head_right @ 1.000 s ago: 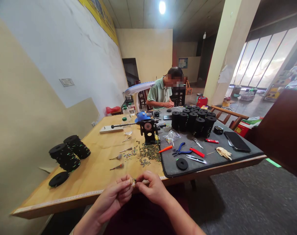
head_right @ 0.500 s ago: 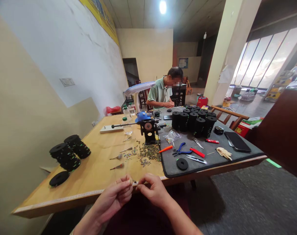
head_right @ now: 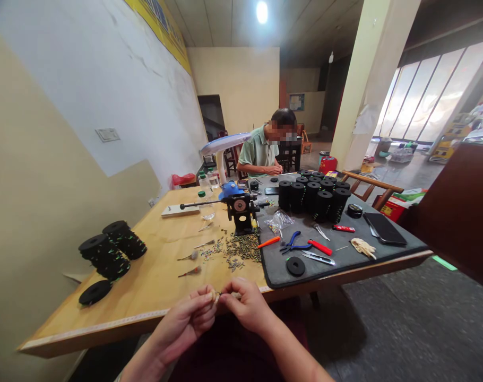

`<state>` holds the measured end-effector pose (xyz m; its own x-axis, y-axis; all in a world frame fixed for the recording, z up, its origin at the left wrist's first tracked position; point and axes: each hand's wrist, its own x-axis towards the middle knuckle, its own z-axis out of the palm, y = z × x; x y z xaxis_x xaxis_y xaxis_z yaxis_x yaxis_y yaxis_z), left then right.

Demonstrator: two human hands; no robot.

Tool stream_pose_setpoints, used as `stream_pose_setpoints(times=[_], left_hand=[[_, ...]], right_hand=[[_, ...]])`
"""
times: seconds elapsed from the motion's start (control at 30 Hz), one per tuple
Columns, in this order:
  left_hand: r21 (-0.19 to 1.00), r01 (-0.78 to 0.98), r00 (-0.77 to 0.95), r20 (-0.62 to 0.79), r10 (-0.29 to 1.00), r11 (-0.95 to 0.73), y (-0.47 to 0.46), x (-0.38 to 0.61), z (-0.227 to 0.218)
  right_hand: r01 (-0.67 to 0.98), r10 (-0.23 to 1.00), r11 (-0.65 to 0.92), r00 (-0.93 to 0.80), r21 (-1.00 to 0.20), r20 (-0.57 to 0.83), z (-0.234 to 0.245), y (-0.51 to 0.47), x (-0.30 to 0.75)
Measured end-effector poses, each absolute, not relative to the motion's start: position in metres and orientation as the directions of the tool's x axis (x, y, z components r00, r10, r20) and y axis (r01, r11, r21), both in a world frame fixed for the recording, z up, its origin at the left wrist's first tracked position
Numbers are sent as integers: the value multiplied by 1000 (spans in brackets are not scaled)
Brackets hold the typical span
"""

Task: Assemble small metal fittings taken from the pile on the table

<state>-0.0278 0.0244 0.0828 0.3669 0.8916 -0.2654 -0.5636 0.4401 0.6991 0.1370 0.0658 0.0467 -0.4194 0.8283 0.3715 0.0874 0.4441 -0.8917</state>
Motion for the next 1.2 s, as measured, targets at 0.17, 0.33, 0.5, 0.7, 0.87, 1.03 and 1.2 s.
stream_pose_setpoints(times=[0.17, 0.33, 0.5, 0.7, 0.87, 1.03, 1.2], left_hand=[[689, -580, 362, -262, 895, 436, 25, -29, 80], [688, -586, 368, -245, 897, 428, 26, -28, 81], [695, -578, 358, -255, 898, 427, 25, -29, 82], [707, -550, 368, -274, 889, 445, 25, -28, 83], [711, -535, 373, -285, 883, 456, 26, -28, 82], [738, -502, 373, -285, 883, 450, 26, -28, 81], [745, -503, 369, -273, 888, 438, 25, -28, 79]], right_hand=[[103, 834, 435, -421, -895, 357, 41, 63, 139], [69, 838, 393, -437, -917, 327, 38, 61, 140], [79, 832, 419, -432, -905, 348, 37, 60, 140], [86, 823, 440, -436, -894, 363, 39, 61, 142], [72, 815, 455, -435, -887, 383, 50, 62, 142], [112, 801, 521, -407, -846, 440, 55, 62, 137], [116, 807, 527, -380, -842, 452, 53, 61, 135]])
